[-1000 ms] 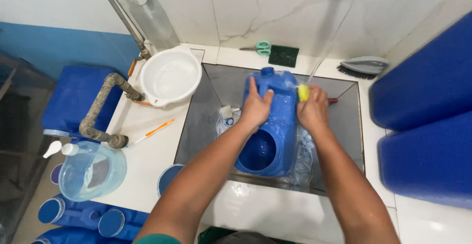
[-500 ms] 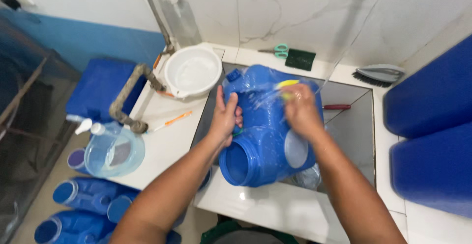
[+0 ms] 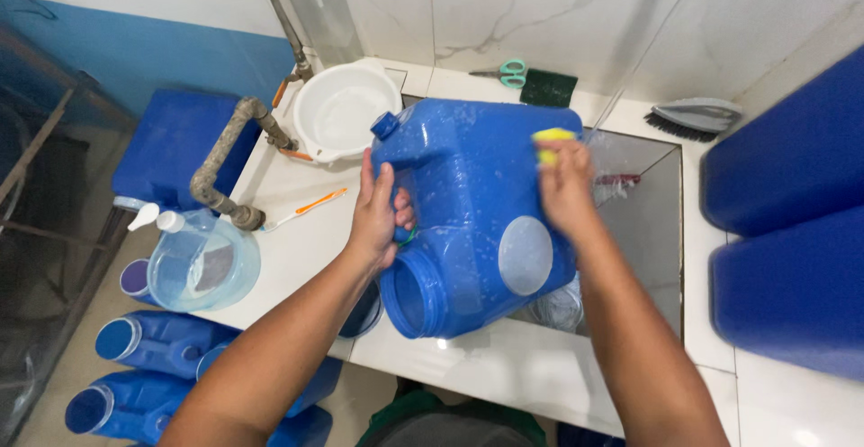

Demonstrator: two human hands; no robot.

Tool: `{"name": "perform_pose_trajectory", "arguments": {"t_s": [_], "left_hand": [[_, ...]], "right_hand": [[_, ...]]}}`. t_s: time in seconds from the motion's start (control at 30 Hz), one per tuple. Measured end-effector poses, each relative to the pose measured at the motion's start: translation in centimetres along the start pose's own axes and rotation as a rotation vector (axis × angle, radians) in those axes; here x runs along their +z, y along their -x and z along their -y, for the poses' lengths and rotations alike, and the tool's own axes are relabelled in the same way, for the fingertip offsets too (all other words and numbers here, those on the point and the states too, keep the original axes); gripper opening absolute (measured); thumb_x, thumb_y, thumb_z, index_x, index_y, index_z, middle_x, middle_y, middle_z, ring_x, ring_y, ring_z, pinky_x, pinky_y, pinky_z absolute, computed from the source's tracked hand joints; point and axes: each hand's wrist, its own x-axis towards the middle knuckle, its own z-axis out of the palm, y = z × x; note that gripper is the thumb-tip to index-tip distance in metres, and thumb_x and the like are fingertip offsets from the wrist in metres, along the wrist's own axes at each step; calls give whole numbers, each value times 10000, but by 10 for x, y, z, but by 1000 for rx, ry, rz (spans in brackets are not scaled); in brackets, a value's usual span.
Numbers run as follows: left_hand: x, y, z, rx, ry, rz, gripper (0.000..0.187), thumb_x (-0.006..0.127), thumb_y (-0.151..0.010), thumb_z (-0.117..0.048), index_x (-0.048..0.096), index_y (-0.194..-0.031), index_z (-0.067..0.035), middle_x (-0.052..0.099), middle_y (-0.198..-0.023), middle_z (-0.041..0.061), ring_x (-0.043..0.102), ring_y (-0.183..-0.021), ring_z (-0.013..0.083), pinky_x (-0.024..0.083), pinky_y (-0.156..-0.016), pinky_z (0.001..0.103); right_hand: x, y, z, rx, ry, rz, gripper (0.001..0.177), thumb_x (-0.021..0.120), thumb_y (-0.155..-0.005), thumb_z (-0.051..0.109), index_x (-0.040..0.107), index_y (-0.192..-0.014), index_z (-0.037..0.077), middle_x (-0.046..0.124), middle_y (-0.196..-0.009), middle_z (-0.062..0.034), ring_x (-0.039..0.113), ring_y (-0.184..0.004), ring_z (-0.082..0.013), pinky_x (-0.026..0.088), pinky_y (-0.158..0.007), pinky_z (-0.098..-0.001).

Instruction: The person washes several large blue plastic jerrycans and their caps in a sink. They use a yellow sponge and a toothbrush to scrub the containers, rinse them with water from the tap, and place the cleaned items aside.

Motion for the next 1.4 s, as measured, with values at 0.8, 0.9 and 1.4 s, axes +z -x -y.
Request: {"name": "perform_pose_trajectory", "arguments": {"t_s": [0.8, 0.9, 1.4], "left_hand": [[157, -90, 116, 699, -1770, 1256, 635, 483, -958, -664, 595, -1450, -279, 730, -1221, 129, 652, -1228, 314, 441, -1126, 490], [154, -70, 116, 691, -1734, 956, 376, 509, -980, -513, 766, -1108, -270, 508, -1484, 147, 318, -1470, 374, 148, -1167, 697], [117, -82, 81, 138, -1602, 442, 562, 573, -950, -384, 418, -1352, -23, 706, -1051, 296, 692, -992, 460, 526, -876, 566]], "right_hand": [[-57, -144, -49, 194, 406, 338, 443, 683, -961, 436, 681, -1128, 26, 702, -1037, -274, 657, -995, -473, 521, -900, -513], [-45, -134, -60, 273, 393, 257, 426, 635, -991, 463, 716, -1097, 58, 701, -1064, -272, 653, -1007, -481, 517, -904, -531], [1, -111, -64, -337, 286, 596, 351, 643, -805, 172, 719, -1147, 144, 666, -1120, -213, 592, -1106, -404, 475, -965, -486]]}}
